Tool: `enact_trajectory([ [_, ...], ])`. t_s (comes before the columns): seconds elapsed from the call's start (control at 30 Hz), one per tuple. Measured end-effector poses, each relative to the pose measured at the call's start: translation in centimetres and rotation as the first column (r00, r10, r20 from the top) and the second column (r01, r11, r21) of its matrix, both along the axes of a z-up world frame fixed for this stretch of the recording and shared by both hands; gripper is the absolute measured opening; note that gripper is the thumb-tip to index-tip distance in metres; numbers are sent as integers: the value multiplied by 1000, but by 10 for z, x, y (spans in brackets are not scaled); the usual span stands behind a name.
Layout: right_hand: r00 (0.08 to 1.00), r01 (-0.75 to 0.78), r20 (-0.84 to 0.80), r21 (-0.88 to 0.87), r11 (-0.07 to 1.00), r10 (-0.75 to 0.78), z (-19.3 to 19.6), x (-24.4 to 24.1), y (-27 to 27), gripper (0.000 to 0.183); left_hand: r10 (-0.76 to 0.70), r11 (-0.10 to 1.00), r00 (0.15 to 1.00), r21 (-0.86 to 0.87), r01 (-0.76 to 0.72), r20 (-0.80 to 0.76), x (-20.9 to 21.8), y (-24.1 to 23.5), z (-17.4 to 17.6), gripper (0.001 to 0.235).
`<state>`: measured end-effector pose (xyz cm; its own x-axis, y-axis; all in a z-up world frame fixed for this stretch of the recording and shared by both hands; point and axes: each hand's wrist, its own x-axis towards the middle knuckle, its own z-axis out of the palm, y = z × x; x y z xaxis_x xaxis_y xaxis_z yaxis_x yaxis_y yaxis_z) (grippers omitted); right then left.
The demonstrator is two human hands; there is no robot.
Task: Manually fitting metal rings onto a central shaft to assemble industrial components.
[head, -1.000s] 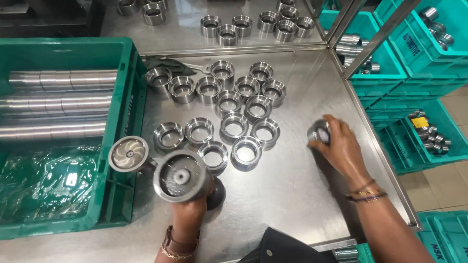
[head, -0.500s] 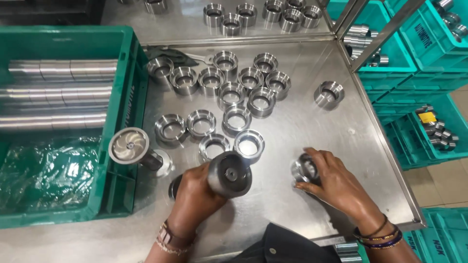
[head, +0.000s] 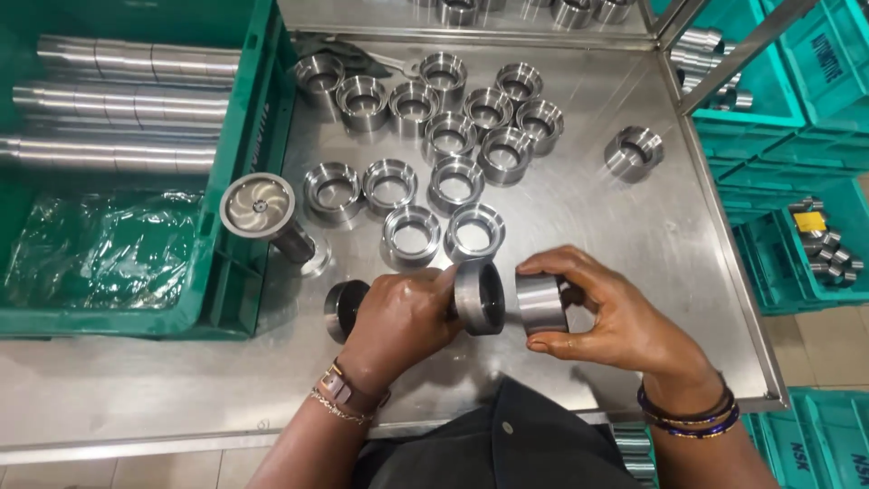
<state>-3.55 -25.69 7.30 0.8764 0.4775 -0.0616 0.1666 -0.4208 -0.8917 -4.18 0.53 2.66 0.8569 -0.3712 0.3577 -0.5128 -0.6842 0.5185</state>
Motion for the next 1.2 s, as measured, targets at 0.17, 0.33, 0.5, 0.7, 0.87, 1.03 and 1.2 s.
enact_trajectory([
  [0.17,948,-109,292,-74,991,126,20,0,17,70,-25,998,1000,49,25,16,-2,-4,-5,42],
  [0.33,949,-115,289,-60,992,127,17,-2,25,69,-25,999,1000,25,25,7,-4,-5,-7,38],
  [0.5,951,-101,285,-80,992,120,18,-4,33,70,-25,1000,1000,0,25,-3,-5,-7,-7,41],
  [0.7,971,-26,230,-169,985,65,18,-9,46,69,-13,995,999,97,18,-45,-6,-11,-6,40],
  [0.87,981,-35,186,-146,989,62,29,-13,34,66,-20,995,999,92,23,-31,-5,-17,-12,35],
  [1.03,890,142,418,130,981,-184,57,-34,7,72,32,999,978,-9,-35,-204,2,-4,-41,52],
  [1.2,973,232,-69,296,927,-221,-22,-15,3,86,-18,283,993,-953,-108,-118,9,-8,-16,19],
])
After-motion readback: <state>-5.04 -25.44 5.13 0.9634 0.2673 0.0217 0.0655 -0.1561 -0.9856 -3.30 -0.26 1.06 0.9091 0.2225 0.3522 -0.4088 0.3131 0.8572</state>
